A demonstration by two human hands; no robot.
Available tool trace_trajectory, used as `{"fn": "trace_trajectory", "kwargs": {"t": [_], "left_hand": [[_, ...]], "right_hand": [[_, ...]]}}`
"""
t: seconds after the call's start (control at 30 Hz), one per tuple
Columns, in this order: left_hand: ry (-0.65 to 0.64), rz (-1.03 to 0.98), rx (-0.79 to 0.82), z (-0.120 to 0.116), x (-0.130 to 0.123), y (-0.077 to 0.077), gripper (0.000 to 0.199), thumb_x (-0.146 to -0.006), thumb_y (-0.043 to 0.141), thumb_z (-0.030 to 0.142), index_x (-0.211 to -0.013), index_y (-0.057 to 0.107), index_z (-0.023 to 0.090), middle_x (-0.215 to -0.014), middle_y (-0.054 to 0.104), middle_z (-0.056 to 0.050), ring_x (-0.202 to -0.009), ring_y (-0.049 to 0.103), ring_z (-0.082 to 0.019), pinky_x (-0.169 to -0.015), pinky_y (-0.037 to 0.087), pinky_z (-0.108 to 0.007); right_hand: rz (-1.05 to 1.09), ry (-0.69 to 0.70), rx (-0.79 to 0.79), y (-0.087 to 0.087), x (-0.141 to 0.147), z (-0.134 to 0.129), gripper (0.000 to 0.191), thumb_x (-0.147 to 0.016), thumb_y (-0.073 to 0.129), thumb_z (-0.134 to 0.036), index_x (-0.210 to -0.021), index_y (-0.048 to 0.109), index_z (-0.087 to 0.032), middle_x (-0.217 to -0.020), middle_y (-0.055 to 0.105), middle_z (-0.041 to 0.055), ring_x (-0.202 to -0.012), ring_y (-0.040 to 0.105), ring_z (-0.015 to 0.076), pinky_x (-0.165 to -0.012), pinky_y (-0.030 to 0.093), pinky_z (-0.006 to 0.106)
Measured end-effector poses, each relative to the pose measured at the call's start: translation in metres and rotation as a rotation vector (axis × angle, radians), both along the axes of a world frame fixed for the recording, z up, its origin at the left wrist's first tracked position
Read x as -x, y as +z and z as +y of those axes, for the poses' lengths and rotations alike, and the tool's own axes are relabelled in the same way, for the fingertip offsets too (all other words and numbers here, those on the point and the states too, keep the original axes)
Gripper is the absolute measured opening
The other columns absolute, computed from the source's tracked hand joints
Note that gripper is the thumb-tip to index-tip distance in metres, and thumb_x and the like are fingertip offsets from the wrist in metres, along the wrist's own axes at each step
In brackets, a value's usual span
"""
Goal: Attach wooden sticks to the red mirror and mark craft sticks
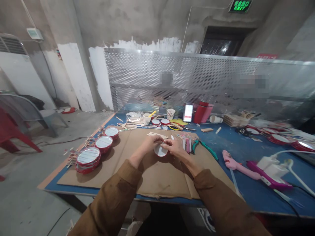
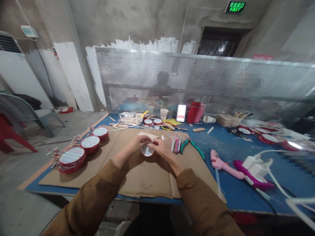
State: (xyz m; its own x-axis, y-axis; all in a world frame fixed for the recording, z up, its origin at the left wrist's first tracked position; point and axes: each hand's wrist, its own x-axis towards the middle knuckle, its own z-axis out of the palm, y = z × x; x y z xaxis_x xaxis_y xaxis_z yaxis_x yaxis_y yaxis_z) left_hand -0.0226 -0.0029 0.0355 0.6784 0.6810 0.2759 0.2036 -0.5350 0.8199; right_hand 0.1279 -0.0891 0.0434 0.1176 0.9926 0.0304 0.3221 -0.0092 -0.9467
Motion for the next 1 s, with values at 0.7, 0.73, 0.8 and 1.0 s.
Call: {"fn": "trace_trajectory", "kwargs": {"t": [0.7,0.73,0.8,1.0], "left_hand": [[0.496,-0.103,-0.010,-0.006,0.005,0.006,0.023,-0.088,0.047,0.015,-0.089,0.071,0.015,-0.085,0.073,-0.006,-0.075,0.063,-0.015,-0.070,0.047,-0.025],[0.498,-0.124,0.003,-0.005,0.005,0.005,0.023,-0.088,0.047,0.016,-0.089,0.070,0.015,-0.085,0.072,-0.006,-0.075,0.062,-0.015,-0.069,0.047,-0.024],[0.493,-0.156,0.012,-0.005,0.004,0.004,0.022,-0.088,0.047,0.018,-0.089,0.069,0.016,-0.086,0.072,-0.005,-0.075,0.062,-0.015,-0.068,0.047,-0.024],[0.493,-0.226,0.050,-0.007,0.004,0.007,0.022,-0.087,0.045,0.019,-0.087,0.066,0.017,-0.086,0.071,-0.006,-0.074,0.061,-0.015,-0.068,0.046,-0.025]], "right_hand": [[0.369,-0.144,0.128,0.007,0.043,-0.016,0.020,-0.084,0.064,-0.026,-0.089,0.046,-0.020,-0.065,0.071,0.0015,-0.043,0.065,0.0145,-0.032,0.040,0.017],[0.403,-0.141,0.119,0.006,0.045,-0.017,0.020,-0.083,0.064,-0.025,-0.089,0.046,-0.020,-0.066,0.071,0.0015,-0.043,0.065,0.0146,-0.032,0.042,0.018],[0.473,-0.152,0.117,0.005,0.045,-0.016,0.021,-0.082,0.065,-0.023,-0.088,0.045,-0.021,-0.068,0.072,0.0014,-0.043,0.065,0.0147,-0.033,0.045,0.019],[0.685,-0.091,0.148,0.006,0.044,-0.014,0.012,-0.079,0.063,-0.013,-0.083,0.053,-0.016,-0.071,0.073,0.0058,-0.051,0.069,0.0139,-0.034,0.041,0.014]]}}
